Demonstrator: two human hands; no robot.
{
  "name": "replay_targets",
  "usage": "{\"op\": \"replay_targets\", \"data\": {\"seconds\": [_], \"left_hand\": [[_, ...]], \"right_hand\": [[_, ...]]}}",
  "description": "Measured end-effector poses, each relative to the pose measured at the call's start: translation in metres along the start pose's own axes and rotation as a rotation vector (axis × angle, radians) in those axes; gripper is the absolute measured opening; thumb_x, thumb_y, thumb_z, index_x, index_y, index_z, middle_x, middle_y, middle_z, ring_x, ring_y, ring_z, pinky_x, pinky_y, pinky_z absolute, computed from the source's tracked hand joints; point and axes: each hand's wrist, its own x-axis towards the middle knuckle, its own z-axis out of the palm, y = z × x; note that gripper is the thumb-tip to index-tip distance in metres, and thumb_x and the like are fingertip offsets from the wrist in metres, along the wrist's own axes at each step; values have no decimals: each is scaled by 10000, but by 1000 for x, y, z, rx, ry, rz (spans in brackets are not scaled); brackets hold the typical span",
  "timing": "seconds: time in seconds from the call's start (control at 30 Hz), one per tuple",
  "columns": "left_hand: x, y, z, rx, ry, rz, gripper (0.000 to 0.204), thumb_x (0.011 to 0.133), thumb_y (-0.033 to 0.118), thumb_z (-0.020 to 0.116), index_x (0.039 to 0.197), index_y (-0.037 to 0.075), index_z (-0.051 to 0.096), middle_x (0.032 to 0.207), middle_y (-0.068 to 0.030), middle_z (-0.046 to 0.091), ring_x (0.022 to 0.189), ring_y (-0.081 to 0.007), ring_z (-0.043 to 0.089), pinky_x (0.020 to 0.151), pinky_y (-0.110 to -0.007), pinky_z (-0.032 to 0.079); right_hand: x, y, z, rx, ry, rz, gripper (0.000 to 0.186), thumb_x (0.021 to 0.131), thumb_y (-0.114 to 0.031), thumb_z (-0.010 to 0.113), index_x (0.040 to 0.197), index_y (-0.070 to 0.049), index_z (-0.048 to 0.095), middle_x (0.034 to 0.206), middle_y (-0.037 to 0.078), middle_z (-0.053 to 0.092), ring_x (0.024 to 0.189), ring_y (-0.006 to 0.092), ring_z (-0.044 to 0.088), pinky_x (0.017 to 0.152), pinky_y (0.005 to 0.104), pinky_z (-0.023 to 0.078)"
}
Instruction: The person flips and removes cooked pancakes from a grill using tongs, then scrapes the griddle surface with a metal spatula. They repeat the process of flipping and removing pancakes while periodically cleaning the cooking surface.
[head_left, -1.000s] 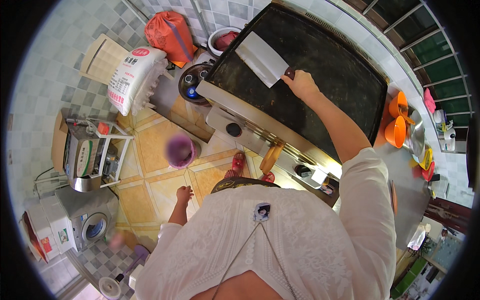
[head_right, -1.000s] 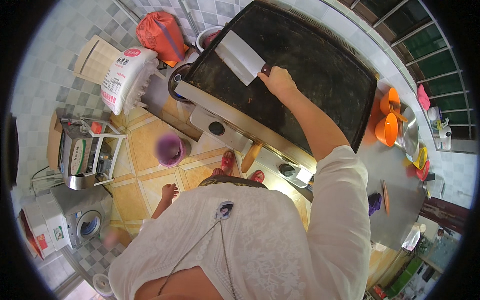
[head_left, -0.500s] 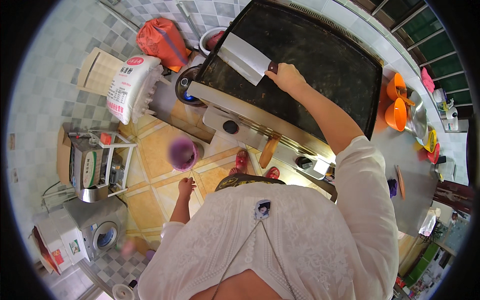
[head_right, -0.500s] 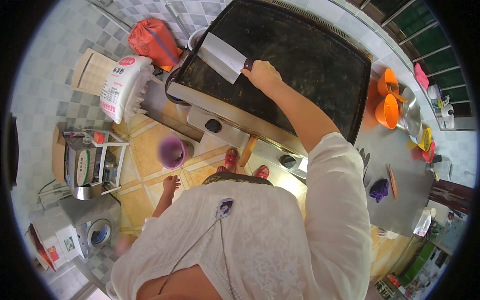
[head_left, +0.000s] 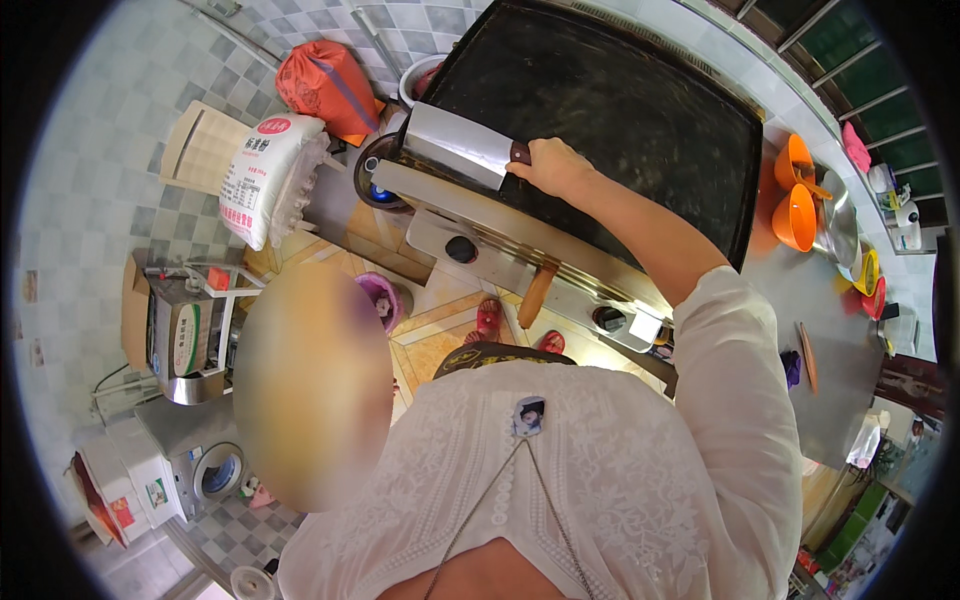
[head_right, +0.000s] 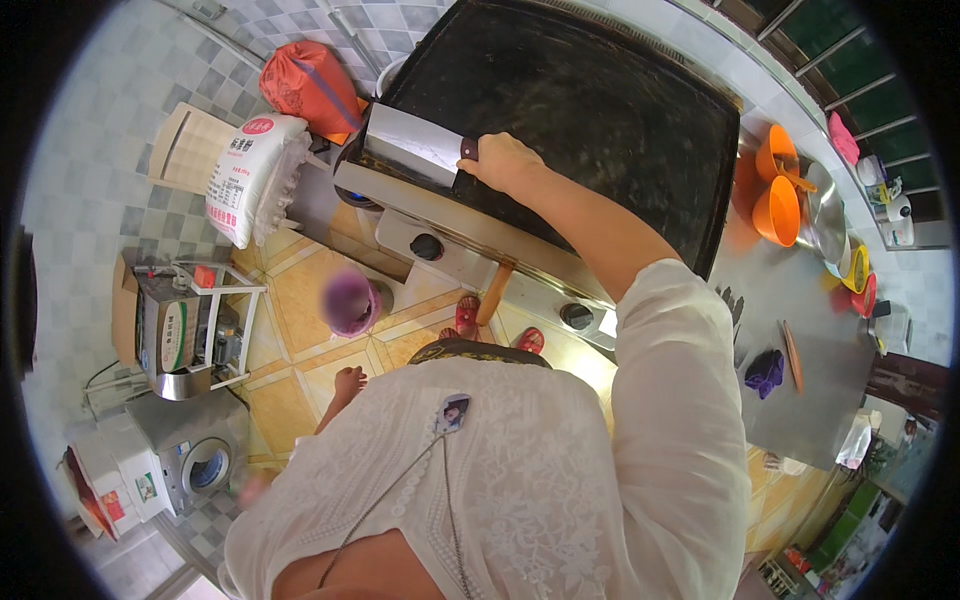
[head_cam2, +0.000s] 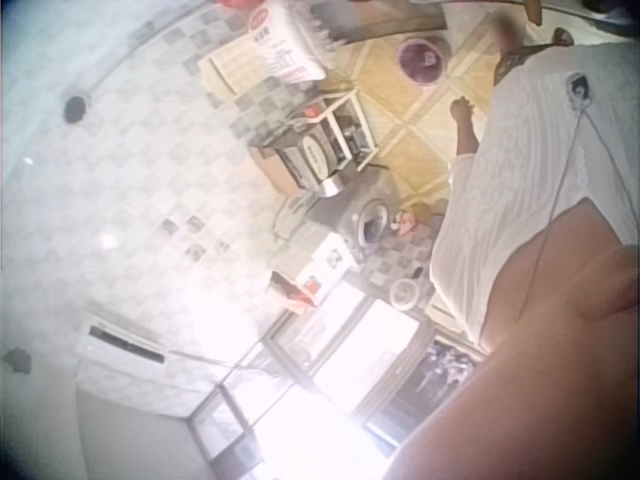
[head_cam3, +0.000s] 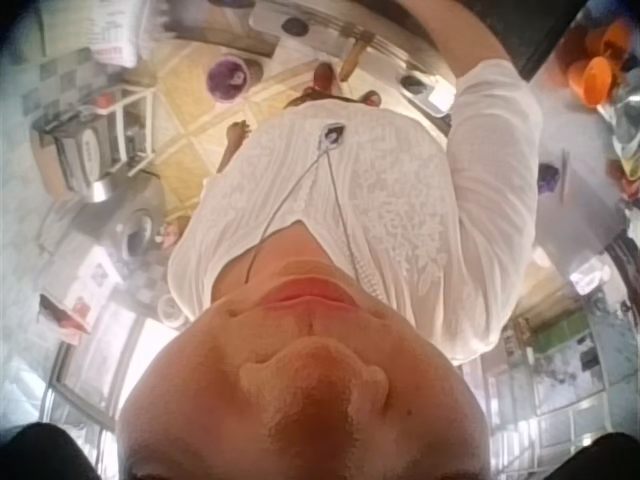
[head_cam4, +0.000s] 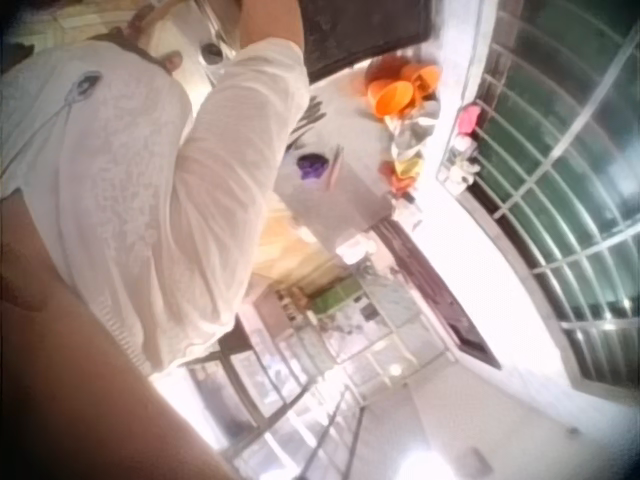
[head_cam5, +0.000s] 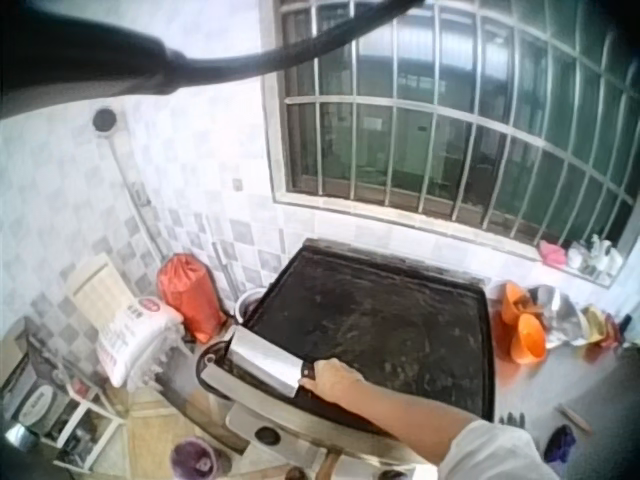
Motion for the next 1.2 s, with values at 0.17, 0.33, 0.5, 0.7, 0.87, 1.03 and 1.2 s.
{"op": "replay_targets", "data": {"seconds": [0.17, 0.33, 0.5, 0.7, 0.87, 1.03, 1.2], "left_hand": [[-36, 59, 20, 64, 68, 33, 210, 860, 234, 554, 844, 25, 559, 760, -71, 624, 584, -153, 612, 488, -275, 450], [-44, 59, 26, 36, 72, 56, 211, 859, 236, 556, 828, 27, 556, 763, -77, 626, 576, -152, 607, 473, -271, 437], [-53, 30, 22, 115, 74, -22, 212, 856, 239, 561, 822, 30, 549, 743, -85, 620, 545, -161, 598, 443, -276, 424], [-67, 39, 16, 112, 115, -20, 200, 843, 224, 560, 830, 25, 548, 748, -86, 622, 552, -156, 599, 449, -271, 428], [-65, 35, 19, 78, 118, -6, 203, 845, 224, 557, 829, 21, 548, 761, -86, 624, 562, -151, 596, 461, -271, 432], [-59, 37, 25, 2, 99, 21, 208, 852, 228, 556, 823, 21, 549, 759, -78, 626, 554, -145, 595, 467, -267, 431], [-63, 60, 29, -1, 98, 77, 210, 863, 230, 550, 823, 24, 555, 779, -72, 637, 554, -133, 597, 475, -256, 432]], "right_hand": [[-2, 12, -14, -63, 13, -98, 444, 808, -421, 616, 961, -5, 645, 953, 220, 639, 915, 363, 620, 799, 426, 499], [14, 17, -11, -15, 59, -21, 438, 807, -419, 617, 964, -10, 642, 939, 214, 641, 918, 358, 619, 792, 429, 498], [0, 7, -1, 13, -28, -78, 429, 811, -412, 615, 975, -16, 640, 960, 214, 638, 926, 358, 616, 802, 431, 493], [18, 39, -13, -51, 104, -82, 441, 794, -428, 615, 929, -9, 651, 925, 229, 639, 901, 359, 622, 794, 441, 497], [-2, 24, 1, -26, 5, -56, 472, 795, -447, 610, 979, -13, 630, 966, 228, 631, 914, 369, 614, 797, 435, 493], [-24, 82, -23, -99, 7, -141, 469, 780, -439, 622, 949, -2, 629, 922, 235, 633, 892, 372, 614, 777, 441, 485], [-52, 152, -37, -46, 178, 94, 507, 794, -482, 613, 918, 10, 621, 874, 240, 632, 842, 389, 618, 734, 444, 494]]}}
